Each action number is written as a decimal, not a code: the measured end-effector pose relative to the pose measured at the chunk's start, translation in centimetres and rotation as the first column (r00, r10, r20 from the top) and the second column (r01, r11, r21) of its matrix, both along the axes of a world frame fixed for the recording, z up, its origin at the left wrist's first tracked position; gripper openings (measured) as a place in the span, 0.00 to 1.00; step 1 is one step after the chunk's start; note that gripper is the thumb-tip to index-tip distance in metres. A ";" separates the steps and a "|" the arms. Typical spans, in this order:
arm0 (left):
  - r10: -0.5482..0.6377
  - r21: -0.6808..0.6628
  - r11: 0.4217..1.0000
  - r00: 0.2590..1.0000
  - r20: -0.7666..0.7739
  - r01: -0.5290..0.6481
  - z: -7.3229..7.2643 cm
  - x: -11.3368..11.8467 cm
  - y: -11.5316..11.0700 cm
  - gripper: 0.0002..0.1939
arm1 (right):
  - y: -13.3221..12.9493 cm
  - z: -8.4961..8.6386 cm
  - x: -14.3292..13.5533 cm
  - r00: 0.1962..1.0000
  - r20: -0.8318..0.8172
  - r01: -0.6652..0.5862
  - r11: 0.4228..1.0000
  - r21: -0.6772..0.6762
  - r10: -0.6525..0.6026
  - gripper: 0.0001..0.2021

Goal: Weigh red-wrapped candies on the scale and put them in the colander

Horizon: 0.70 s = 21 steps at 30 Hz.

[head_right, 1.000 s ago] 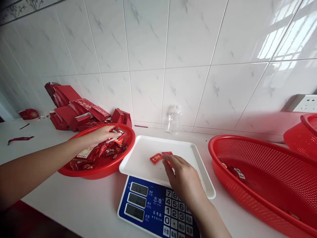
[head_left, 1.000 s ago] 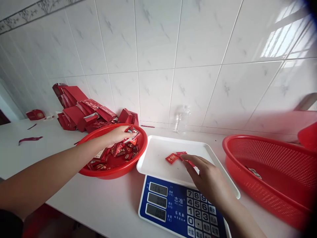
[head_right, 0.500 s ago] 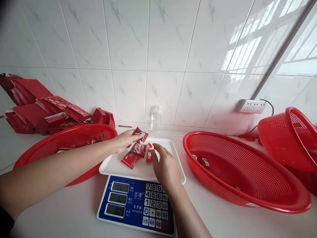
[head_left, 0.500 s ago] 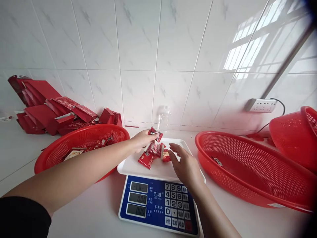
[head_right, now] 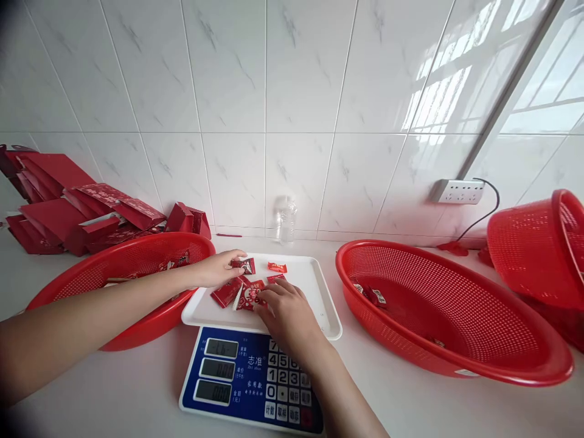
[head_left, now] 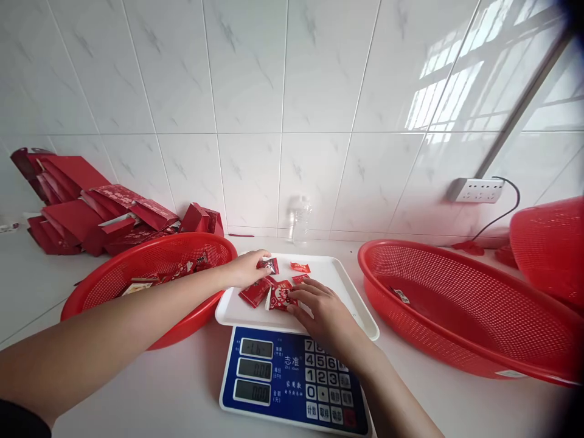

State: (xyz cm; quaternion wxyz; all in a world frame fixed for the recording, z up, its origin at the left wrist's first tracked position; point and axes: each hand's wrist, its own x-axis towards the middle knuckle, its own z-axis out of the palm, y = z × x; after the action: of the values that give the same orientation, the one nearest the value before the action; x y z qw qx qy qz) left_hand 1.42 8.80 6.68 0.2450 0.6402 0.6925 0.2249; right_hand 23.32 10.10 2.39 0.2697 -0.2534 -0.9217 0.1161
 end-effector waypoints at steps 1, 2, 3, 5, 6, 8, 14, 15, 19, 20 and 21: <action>-0.026 -0.001 1.000 1.000 -0.018 0.026 -0.1 0.1 -0.3 0.24 | 0.1 0.1 0.1 1.000 0.004 0.008 1.000 -0.023 -0.008 0.07; -0.055 -0.007 0.998 0.998 -0.030 0.054 -0.1 0.3 -0.6 0.26 | 0.1 0.2 0.2 1.000 0.005 0.024 0.999 -0.045 -0.024 0.07; -0.082 -0.018 0.997 0.996 -0.037 0.081 -0.2 0.5 -0.9 0.29 | 0.2 0.4 0.3 0.999 0.009 0.052 0.997 -0.064 -0.051 0.07; -0.135 -0.050 0.990 0.989 -0.063 0.132 -0.5 1.1 -1.2 0.37 | 0.4 0.5 0.4 0.987 0.038 0.159 0.982 -0.105 -0.156 0.08; -0.159 -0.066 0.986 0.984 -0.086 0.153 -0.7 1.4 -1.3 0.41 | 0.6 0.5 0.5 0.974 0.060 0.226 0.966 -0.123 -0.220 0.09; -0.198 -0.080 0.979 0.969 -0.145 0.188 -1.3 2.3 -1.2 0.46 | 0.8 0.4 0.7 0.942 0.110 0.332 0.932 -0.148 -0.318 0.11; -0.262 -0.014 0.964 0.941 -0.215 0.265 -2.2 4.4 1.0 0.47 | 1.2 0.5 0.9 0.932 0.138 0.356 0.919 -0.169 -0.336 0.13; -0.258 -0.004 0.965 0.940 -0.224 0.264 -2.1 4.6 1.5 0.45 | 1.2 0.6 1.0 0.931 0.131 0.360 0.917 -0.170 -0.341 0.14; -0.258 0.026 0.961 0.929 -0.263 0.275 -2.1 4.9 3.6 0.39 | 1.5 0.8 1.2 0.910 0.106 0.414 0.895 -0.167 -0.401 0.16; -0.275 0.025 0.956 0.924 -0.267 0.292 -2.2 5.0 4.0 0.38 | 1.6 0.8 1.2 0.901 0.107 0.432 0.886 -0.167 -0.419 0.16; -0.294 0.020 0.950 0.918 -0.267 0.311 -2.4 5.1 4.3 0.36 | 1.7 0.8 1.2 0.893 0.110 0.450 0.877 -0.168 -0.437 0.16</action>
State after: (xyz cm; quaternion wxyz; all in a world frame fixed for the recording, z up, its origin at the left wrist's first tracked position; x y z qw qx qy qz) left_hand 6.55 13.12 4.30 0.1636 0.7708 0.6040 0.1197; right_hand 24.55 11.79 3.16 0.2319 -0.4862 -0.8325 0.1294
